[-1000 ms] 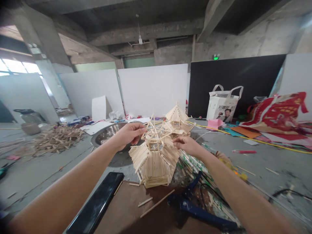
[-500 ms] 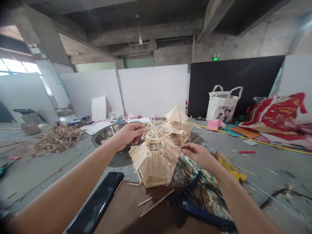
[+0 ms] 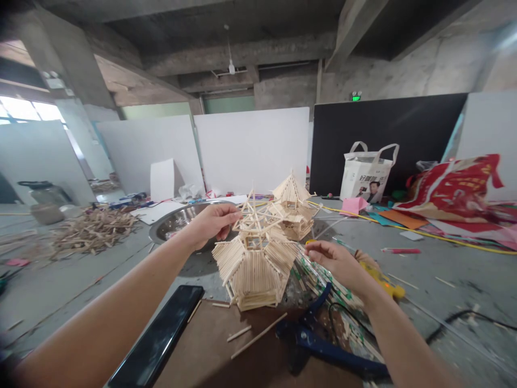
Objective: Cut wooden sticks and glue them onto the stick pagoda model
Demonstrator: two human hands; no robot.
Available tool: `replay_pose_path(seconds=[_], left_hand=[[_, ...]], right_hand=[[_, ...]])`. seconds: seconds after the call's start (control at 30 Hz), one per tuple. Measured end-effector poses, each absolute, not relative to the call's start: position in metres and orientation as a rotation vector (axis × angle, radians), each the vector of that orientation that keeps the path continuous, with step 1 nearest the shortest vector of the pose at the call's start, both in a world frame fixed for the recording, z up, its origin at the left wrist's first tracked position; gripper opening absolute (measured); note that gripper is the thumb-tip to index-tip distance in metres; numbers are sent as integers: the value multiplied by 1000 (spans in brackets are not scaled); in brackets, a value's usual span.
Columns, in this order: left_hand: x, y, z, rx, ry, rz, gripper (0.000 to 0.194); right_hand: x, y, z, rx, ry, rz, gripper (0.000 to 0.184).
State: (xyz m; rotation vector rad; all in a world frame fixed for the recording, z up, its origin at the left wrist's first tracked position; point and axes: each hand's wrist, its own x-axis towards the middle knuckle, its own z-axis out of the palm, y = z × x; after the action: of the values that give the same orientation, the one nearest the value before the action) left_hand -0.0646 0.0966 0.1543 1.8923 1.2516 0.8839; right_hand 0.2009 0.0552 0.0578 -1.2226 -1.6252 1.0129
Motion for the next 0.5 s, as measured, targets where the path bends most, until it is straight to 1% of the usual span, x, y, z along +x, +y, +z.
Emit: replay_pose_path(seconds=[0.5], left_hand=[[-66, 100, 152, 1919, 1246, 873, 20]], right_hand=[[197, 51, 64, -1242, -1671, 970, 40]])
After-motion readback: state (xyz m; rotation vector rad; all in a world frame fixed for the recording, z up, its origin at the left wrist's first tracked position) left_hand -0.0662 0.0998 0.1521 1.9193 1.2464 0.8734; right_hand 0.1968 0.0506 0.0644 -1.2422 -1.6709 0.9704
